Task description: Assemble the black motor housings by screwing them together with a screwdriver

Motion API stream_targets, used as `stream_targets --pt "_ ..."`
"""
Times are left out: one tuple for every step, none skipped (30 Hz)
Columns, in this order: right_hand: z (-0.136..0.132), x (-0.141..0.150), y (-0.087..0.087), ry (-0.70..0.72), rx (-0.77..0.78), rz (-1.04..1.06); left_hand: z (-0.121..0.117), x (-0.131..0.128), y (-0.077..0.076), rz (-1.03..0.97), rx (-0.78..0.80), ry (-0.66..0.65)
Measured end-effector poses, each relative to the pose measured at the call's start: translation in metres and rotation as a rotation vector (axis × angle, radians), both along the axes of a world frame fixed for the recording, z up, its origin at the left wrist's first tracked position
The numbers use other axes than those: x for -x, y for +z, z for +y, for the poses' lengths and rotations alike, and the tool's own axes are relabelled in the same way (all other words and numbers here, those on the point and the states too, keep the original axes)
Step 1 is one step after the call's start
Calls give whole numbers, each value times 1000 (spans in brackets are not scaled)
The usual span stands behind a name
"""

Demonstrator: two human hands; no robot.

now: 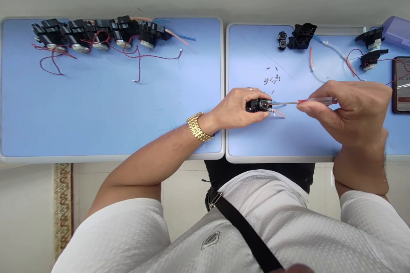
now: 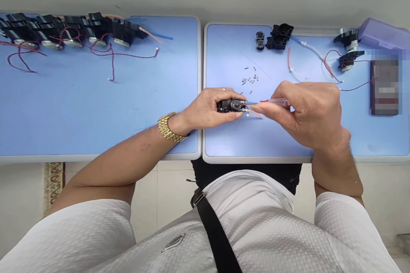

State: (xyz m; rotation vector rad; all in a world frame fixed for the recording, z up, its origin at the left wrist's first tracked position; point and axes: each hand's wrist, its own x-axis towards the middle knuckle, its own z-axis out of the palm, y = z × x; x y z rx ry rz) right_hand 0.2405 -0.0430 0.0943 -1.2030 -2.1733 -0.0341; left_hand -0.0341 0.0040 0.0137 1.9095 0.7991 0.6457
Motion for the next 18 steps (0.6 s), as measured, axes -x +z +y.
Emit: stream_targets --pt "1 0 1 34 20 15 0 0 0 -1 3 0" --pt "1 1 2 74 45 30 0 0 0 2 7 2" --pt "1 1 3 108 66 47 0 0 0 8 13 4" --pt "1 2 4 128 86 59 0 0 0 18 17 7" --pt "0 2 5 141 86 71 0 0 1 27 19 9" --pt "-1 3 5 136 89 71 0 -1 1 34 18 9" --pt "-2 3 5 121 89 68 0 -1 1 38 17 8" --pt "-2 4 5 111 70 70 0 -1 1 38 18 7" --pt "-3 4 5 88 81 54 1 -1 1 33 18 5" --pt "-3 4 4 94 51 65 1 -1 1 28 19 3" --pt "-2 4 3 103 19 66 1 -1 0 22 18 2" --pt "-1 3 2 99 -17 59 1 -1 0 19 16 1" --pt "0 2 1 88 -46 41 1 -1 0 18 14 0" --pt "2 2 0 70 -62 13 1 0 0 19 11 -2" --pt "3 1 -1 59 -94 -1 1 -1 0 21 9 -2" --pt "5 0 -2 51 -116 -8 0 -1 0 24 10 -2" --pt "6 -1 -2 55 -132 -5 0 -1 1 27 13 0" --pt "6 -1 -2 67 -133 8 0 -1 1 31 17 0"
